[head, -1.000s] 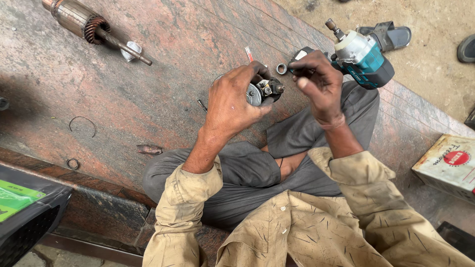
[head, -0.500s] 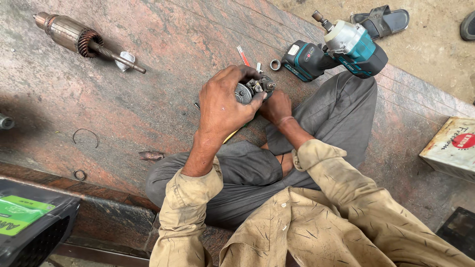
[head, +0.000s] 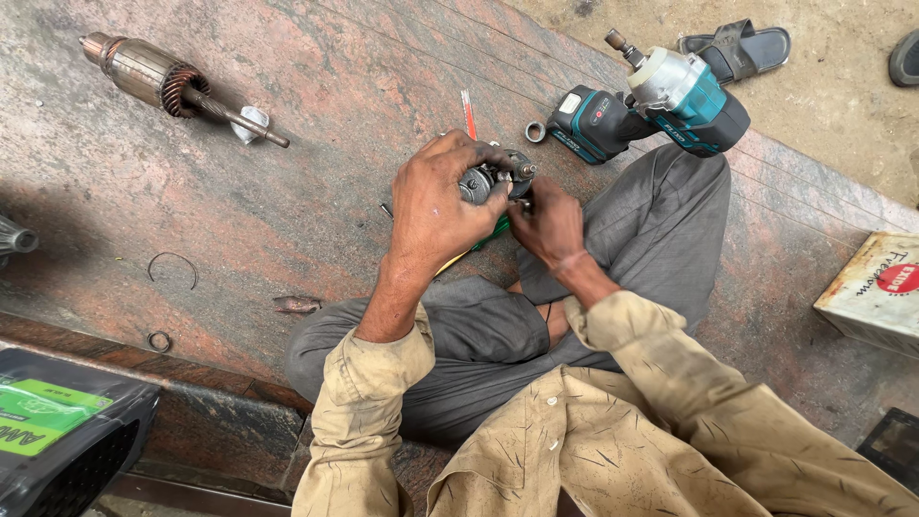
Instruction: The person sits on the ground repairing a starter motor. They use a cordless impact wrench to loosen parts on the starter, remove a solenoid and other components by hand, and use a wrench to work on bolts on the starter body, handling small parts and fasteners throughout.
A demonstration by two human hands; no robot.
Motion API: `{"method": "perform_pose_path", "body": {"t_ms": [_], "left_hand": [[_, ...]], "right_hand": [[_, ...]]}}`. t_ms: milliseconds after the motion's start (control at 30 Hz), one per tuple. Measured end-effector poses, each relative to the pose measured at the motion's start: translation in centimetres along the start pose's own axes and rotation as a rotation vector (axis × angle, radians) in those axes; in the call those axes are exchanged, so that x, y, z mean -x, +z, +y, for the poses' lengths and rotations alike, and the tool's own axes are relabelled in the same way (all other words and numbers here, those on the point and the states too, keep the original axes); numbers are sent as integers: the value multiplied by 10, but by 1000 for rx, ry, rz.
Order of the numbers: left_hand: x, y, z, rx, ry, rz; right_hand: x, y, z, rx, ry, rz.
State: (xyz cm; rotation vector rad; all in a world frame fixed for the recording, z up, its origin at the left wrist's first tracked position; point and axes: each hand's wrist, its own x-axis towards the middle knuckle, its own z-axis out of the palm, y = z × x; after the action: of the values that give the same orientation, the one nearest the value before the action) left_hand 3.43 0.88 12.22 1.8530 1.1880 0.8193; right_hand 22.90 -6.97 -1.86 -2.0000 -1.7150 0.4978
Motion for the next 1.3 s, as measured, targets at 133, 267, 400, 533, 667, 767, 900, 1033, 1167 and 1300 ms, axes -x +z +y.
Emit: {"method": "perform_pose_path", "body": {"t_ms": [133,267,400,533,667,767,900,1033,1167,1300], "left_hand": [[0,-2,-2,48,-33,-32],[-3,-6,-10,106,-10,-103],[-7,-14,-18,184,116,-169],[-5,-17,-19,135,148,-222],[1,-10,-11,118,48,-142],[6,-5,-7,141,10,-77],[7,-5,-4,126,-16,-71],[6,-6,-3,132,-19,-74],[7,-4,-4,148,-38,-73],[9,0,-7,137,-17,-30]], "right_hand": [[17,-58,-10,-242,-108,125],[17,-105,-28,-1084,127,126],[-5,-134,-53,-1294,470,-35],[-25,-158,-71,-892,296,-331],[-40,-167,-86,-474,-117,-423],[-53,-167,-97,-193,-338,-387],[-67,-166,-106,-48,-452,-386],[-88,-167,-101,58,-666,-382],[-105,-169,-100,8,-653,-529],[-80,-171,-117,351,-259,-649]]}}
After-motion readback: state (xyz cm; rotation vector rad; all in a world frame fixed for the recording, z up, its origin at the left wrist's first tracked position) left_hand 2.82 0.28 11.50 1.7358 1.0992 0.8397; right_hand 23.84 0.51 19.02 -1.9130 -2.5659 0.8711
